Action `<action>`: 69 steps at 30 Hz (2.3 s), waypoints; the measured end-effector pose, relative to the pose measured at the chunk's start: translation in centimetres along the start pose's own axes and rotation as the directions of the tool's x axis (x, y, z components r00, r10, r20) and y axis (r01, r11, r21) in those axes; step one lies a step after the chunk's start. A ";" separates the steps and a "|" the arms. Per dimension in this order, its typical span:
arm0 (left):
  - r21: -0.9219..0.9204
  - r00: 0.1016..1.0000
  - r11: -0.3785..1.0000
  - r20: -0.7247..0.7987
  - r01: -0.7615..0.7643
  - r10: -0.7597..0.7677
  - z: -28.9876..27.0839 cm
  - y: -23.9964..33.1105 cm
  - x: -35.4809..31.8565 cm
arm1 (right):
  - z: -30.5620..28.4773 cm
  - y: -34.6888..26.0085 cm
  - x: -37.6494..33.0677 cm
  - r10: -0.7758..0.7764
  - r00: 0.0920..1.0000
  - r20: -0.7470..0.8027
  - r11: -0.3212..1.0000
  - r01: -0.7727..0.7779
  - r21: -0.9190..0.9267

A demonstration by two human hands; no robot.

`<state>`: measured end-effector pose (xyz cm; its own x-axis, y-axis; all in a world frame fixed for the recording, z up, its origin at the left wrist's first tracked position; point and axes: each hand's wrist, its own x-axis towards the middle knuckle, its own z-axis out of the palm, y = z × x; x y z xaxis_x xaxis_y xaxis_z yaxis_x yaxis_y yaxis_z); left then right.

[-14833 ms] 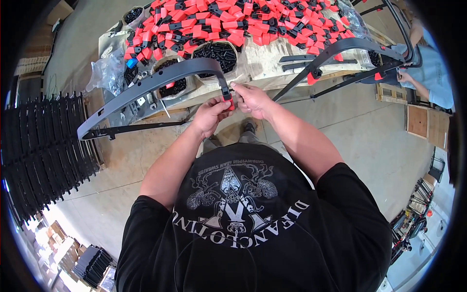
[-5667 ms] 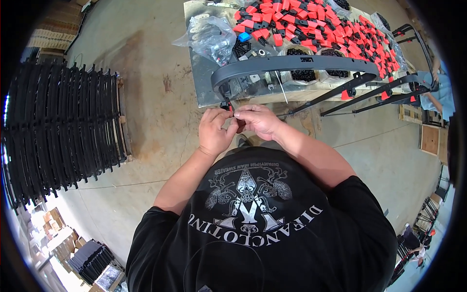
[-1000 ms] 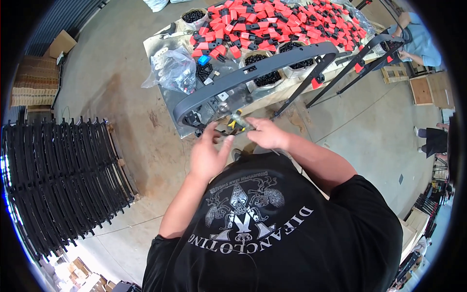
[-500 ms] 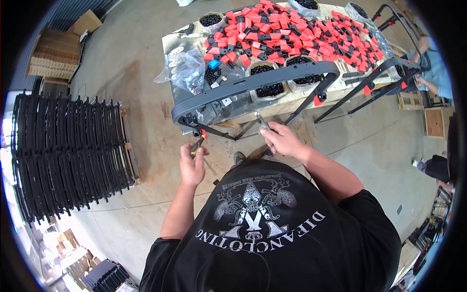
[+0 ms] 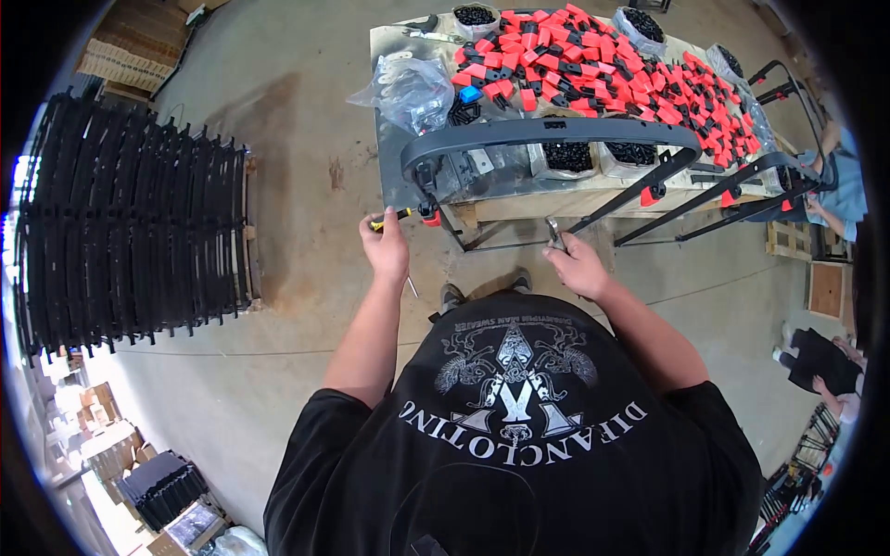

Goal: Assembling black metal furniture frames by attaching red and black plastic fittings and securing them with fasteners.

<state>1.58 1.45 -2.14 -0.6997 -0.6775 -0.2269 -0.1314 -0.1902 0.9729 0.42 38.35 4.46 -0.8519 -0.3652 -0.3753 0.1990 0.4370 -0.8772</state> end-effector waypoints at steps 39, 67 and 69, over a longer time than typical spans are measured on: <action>0.307 0.881 0.907 0.286 0.289 -0.377 0.3 6.2 1.5 | 16.5 -13.3 9.4 0.371 0.904 0.211 0.929 -0.364 -0.072; 0.247 0.927 0.942 0.242 0.227 -0.287 0.1 3.3 2.0 | 14.3 -12.8 11.2 0.490 0.740 0.461 0.644 -0.664 0.380; 0.196 0.918 0.947 0.258 0.254 -0.300 0.6 4.3 1.4 | 15.1 -9.9 11.5 0.477 0.752 0.455 0.661 -0.648 0.378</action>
<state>-0.37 0.08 1.73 -0.7845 -0.3817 -0.4887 -0.4399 -0.2127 0.8725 -4.07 17.37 4.32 -0.3250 -0.4400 -0.8371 0.8671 0.2146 -0.4495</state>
